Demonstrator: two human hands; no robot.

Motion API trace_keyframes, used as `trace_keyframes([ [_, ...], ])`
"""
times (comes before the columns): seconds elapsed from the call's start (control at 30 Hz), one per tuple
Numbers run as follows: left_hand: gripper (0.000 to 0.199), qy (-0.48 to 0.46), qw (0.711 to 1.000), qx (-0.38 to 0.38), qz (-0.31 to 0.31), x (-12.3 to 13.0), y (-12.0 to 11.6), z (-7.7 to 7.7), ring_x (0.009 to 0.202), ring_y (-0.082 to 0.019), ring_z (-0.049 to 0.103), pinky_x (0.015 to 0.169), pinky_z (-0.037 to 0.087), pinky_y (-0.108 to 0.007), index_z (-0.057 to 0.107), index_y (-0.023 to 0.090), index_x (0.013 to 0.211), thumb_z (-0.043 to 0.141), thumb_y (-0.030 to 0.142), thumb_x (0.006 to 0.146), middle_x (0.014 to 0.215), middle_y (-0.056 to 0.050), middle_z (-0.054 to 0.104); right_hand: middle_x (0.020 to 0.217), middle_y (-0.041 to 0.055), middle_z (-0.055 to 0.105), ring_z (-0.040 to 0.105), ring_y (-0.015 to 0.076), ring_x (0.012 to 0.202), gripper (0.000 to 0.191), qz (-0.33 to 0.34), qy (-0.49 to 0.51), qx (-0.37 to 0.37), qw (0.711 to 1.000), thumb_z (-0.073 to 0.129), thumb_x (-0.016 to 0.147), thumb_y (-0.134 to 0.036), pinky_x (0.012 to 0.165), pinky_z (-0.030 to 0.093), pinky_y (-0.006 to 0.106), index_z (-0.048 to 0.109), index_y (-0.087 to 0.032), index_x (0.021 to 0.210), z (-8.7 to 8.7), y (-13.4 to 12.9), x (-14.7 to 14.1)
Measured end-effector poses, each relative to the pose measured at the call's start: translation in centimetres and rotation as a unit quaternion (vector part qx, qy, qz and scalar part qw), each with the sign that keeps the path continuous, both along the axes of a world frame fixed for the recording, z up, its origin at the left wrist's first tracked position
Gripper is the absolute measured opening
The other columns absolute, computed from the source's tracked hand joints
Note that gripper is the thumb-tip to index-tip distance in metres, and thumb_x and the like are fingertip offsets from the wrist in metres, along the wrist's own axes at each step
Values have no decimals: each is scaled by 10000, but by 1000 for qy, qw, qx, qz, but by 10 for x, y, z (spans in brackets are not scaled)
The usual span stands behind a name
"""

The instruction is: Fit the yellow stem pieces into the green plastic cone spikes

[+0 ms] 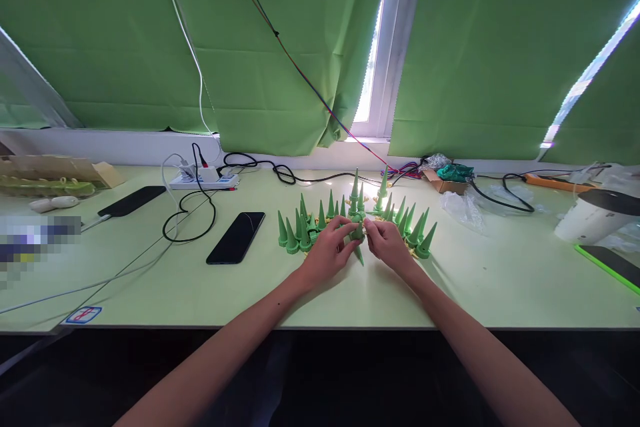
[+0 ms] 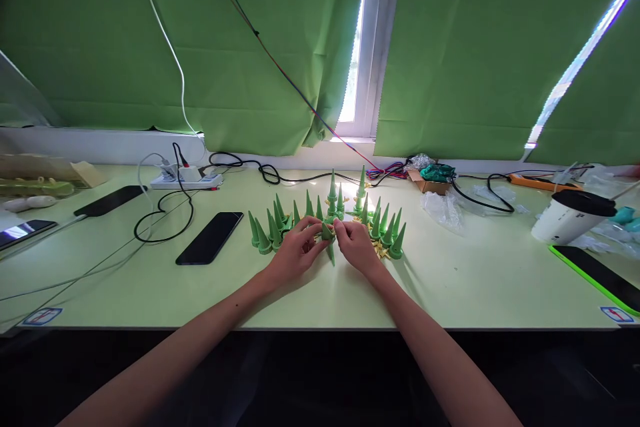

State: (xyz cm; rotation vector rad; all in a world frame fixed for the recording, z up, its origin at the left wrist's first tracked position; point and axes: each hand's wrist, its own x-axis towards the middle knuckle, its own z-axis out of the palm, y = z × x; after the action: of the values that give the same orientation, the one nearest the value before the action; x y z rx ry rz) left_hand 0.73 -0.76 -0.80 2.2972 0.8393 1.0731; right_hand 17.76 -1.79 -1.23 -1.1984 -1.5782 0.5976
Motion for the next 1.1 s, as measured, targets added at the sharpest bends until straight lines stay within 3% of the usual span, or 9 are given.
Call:
trace_keyframes([
  [0.17, 209, -31, 999, -20, 34, 0, 0, 2, 551, -67, 476, 571, 427, -249, 568, 212, 1045, 561, 355, 894, 1088, -52, 552, 419, -31, 400, 391, 103, 395, 561, -2, 41, 8, 999, 405, 940, -600, 423, 315, 260, 374, -217, 531, 4, -3, 0],
  [0.3, 254, -51, 993, -84, 61, 1, 0, 8, 534, -83, 458, 521, 373, -232, 556, 180, 882, 562, 434, 881, 866, -20, 596, 464, -39, 414, 402, 98, 405, 532, -1, 74, 18, 997, 426, 931, -609, 424, 335, 253, 388, -214, 577, 4, -3, 0],
  [0.53, 502, -65, 972, -227, 11, 3, -1, 15, 450, -101, 454, 477, 348, -230, 594, 159, 748, 402, 590, 920, 499, 25, 491, 491, -42, 434, 406, 88, 418, 503, 24, 66, 34, 997, 413, 957, -564, 454, 336, 248, 427, -205, 604, 8, -7, -2],
  [0.7, 576, -75, 948, -310, -15, 4, 2, 8, 384, -89, 421, 412, 308, -227, 586, 159, 730, 394, 679, 884, 464, 22, 475, 486, -44, 443, 406, 89, 423, 485, 68, 49, 23, 996, 420, 962, -542, 462, 331, 249, 428, -207, 612, 9, -8, -2],
  [1.1, 395, -39, 968, -247, -29, -2, 0, 14, 434, -88, 435, 472, 331, -229, 506, 181, 781, 563, 564, 855, 506, 50, 478, 450, -46, 429, 400, 91, 368, 517, 76, 71, -4, 995, 412, 952, -572, 414, 317, 257, 422, -214, 578, 6, -6, -2],
])
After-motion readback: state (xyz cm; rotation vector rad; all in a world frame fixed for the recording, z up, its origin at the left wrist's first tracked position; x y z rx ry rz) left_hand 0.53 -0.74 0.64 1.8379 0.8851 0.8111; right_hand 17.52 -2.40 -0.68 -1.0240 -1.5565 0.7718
